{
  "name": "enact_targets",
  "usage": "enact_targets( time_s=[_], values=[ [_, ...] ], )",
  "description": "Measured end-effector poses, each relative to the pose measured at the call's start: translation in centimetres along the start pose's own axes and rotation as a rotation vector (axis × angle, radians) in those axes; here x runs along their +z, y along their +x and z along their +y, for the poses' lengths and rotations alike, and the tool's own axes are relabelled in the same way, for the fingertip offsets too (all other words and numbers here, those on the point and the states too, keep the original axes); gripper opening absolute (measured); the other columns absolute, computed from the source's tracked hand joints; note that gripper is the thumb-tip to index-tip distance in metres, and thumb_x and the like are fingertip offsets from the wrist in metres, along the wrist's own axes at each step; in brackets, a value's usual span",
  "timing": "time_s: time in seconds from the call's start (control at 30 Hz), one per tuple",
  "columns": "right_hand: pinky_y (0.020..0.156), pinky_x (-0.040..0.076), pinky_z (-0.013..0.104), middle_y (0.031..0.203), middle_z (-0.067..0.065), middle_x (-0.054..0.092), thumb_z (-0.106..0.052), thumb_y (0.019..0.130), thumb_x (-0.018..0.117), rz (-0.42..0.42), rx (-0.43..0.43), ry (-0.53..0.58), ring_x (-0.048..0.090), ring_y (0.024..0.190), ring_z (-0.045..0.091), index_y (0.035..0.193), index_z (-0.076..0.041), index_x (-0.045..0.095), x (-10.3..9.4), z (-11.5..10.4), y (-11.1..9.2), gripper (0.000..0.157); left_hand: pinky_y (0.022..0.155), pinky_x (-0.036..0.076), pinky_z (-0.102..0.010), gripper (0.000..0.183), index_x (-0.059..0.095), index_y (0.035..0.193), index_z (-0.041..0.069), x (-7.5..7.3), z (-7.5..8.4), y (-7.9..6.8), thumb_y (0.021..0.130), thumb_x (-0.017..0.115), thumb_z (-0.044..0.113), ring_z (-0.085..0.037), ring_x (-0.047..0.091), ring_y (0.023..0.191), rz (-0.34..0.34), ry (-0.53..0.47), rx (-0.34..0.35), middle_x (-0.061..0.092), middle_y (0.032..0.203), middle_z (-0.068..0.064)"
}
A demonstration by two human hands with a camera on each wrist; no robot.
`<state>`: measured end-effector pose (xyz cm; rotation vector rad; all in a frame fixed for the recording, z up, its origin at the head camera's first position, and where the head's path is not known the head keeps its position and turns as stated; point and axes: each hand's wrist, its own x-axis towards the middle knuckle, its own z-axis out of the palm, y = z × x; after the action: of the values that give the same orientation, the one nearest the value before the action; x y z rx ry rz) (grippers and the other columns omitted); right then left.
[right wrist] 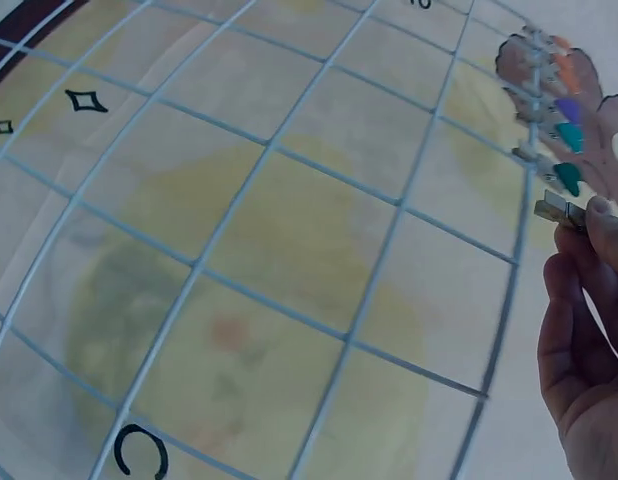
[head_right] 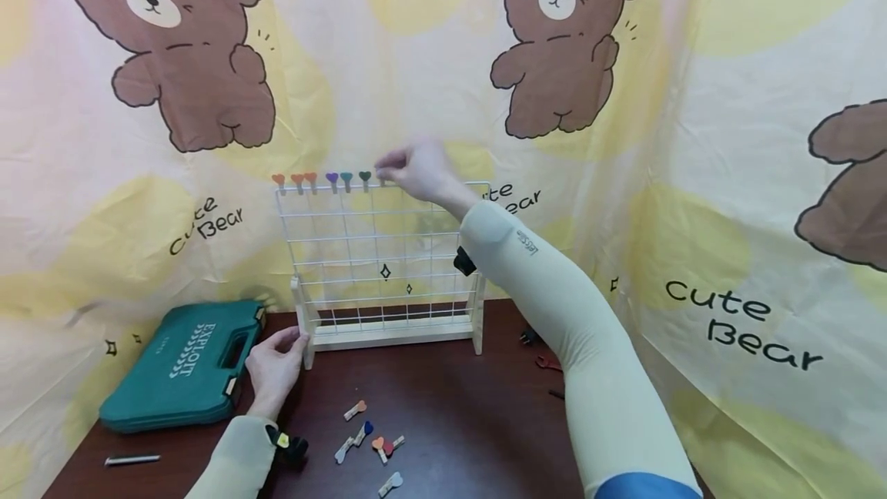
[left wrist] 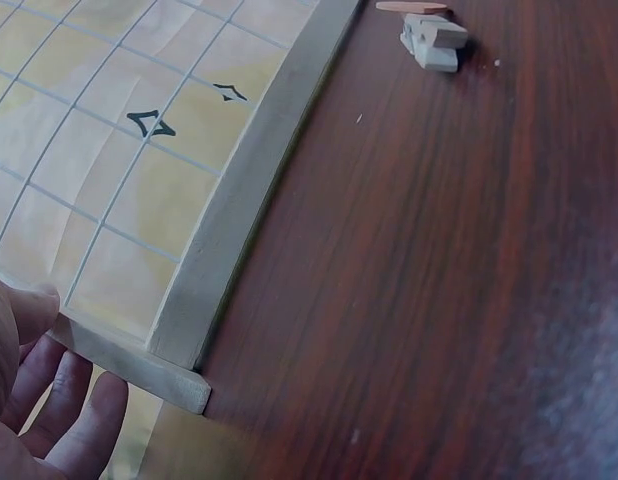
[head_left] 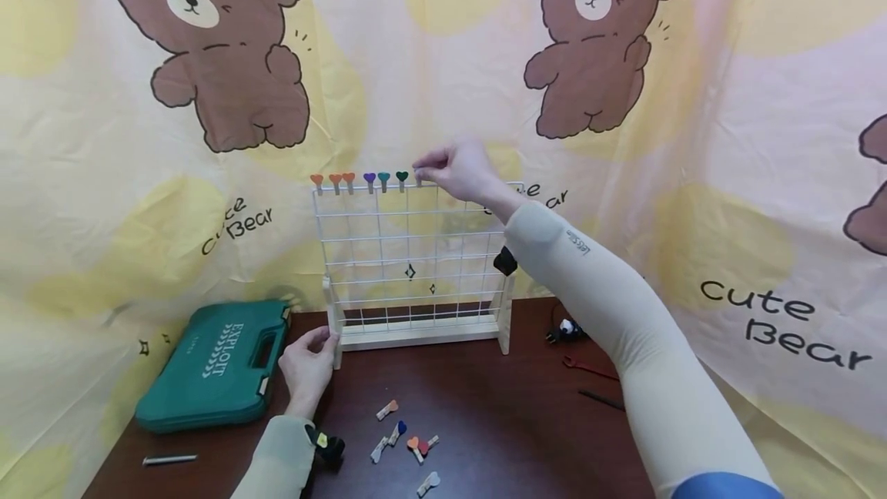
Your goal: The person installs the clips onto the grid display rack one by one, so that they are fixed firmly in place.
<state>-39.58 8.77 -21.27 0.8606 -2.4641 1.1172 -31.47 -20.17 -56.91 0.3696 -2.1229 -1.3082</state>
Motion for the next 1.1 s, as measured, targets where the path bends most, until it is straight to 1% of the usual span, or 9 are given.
enact_targets(
  time_s=[0.13,0.3,0.47,0.63,0.73,0.8,0.9,1.0,1.1],
  values=[
    [0.067,0.056,0.027,0.095,0.004,0.082,-0.013,0.094,0.083,-0.017,0.02,0.015,0.078,0.083,0.013,0.102,-0.009,0.085,0.7,0.4,0.7,0.009,0.065,0.055,-0.031,0.023,0.083,0.109,0.009,-0.2,0.0,0.0,0.093,0.085,0.025,-0.025,0.075,0.084,-0.001,0.001,0.008,0.081,0.099,-0.01],
    [0.064,0.055,0.029,0.091,0.0,0.082,-0.016,0.094,0.084,-0.025,0.045,0.027,0.077,0.08,0.013,0.101,-0.012,0.085,1.2,0.4,0.7,0.009,0.068,0.054,-0.03,0.023,0.083,0.108,0.009,-0.4,0.0,0.1,0.092,0.086,0.024,-0.025,0.076,0.084,0.007,0.016,0.017,0.082,0.098,-0.009],
    [0.081,0.058,0.032,0.104,0.004,0.081,-0.018,0.094,0.083,-0.009,-0.015,0.011,0.075,0.09,0.015,0.115,-0.009,0.082,1.3,1.0,-0.1,0.022,0.07,0.052,-0.031,0.022,0.084,0.107,0.01,-0.3,-0.2,0.1,0.092,0.086,0.025,-0.024,0.076,0.084,0.008,0.028,0.018,0.082,0.097,-0.008],
    [0.096,0.056,0.039,0.122,0.01,0.078,-0.018,0.094,0.084,0.129,-0.165,0.007,0.072,0.107,0.026,0.13,-0.009,0.075,1.2,1.8,-2.5,0.039,0.067,0.053,-0.032,0.021,0.084,0.106,0.01,0.0,-0.2,-0.2,0.092,0.086,0.025,-0.024,0.075,0.082,0.001,0.016,0.008,0.081,0.095,-0.007],
    [0.095,0.057,0.041,0.119,0.009,0.079,-0.016,0.094,0.083,0.234,-0.243,0.005,0.074,0.106,0.027,0.126,-0.007,0.076,1.6,3.0,-4.9,0.034,0.064,0.053,-0.031,0.021,0.084,0.105,0.01,0.1,-0.1,-0.3,0.092,0.086,0.026,-0.024,0.074,0.081,-0.002,0.012,0.004,0.081,0.094,-0.007],
    [0.091,0.059,0.039,0.114,0.008,0.08,-0.014,0.093,0.083,0.257,-0.263,0.014,0.075,0.1,0.022,0.12,-0.006,0.078,2.4,3.9,-6.8,0.029,0.064,0.052,-0.03,0.021,0.084,0.105,0.01,0.1,0.0,-0.4,0.091,0.086,0.025,-0.024,0.074,0.08,-0.003,0.015,0.01,0.081,0.094,-0.008],
    [0.083,0.061,0.033,0.106,0.009,0.08,-0.01,0.093,0.082,0.174,-0.259,0.058,0.075,0.09,0.016,0.113,-0.004,0.079,4.5,5.5,-10.0,0.021,0.066,0.051,-0.027,0.021,0.084,0.105,0.009,0.0,0.1,-0.3,0.091,0.087,0.024,-0.024,0.074,0.082,0.002,0.023,0.012,0.081,0.094,-0.008],
    [0.076,0.061,0.029,0.101,0.011,0.081,-0.003,0.092,0.081,0.01,-0.231,0.12,0.075,0.084,0.014,0.11,-0.002,0.081,7.5,7.1,-13.3,0.018,0.068,0.05,-0.029,0.022,0.084,0.105,0.008,0.0,0.1,-0.2,0.091,0.087,0.024,-0.024,0.075,0.083,0.005,0.026,0.014,0.081,0.094,-0.008],
    [0.074,0.061,0.028,0.1,0.005,0.081,-0.004,0.092,0.08,-0.173,-0.217,0.093,0.074,0.084,0.008,0.108,-0.007,0.083,10.5,8.6,-16.6,0.016,0.072,0.051,-0.034,0.022,0.083,0.106,0.008,0.0,0.2,-0.2,0.092,0.086,0.025,-0.025,0.075,0.085,0.001,0.03,0.008,0.081,0.096,-0.008]
  ],
)
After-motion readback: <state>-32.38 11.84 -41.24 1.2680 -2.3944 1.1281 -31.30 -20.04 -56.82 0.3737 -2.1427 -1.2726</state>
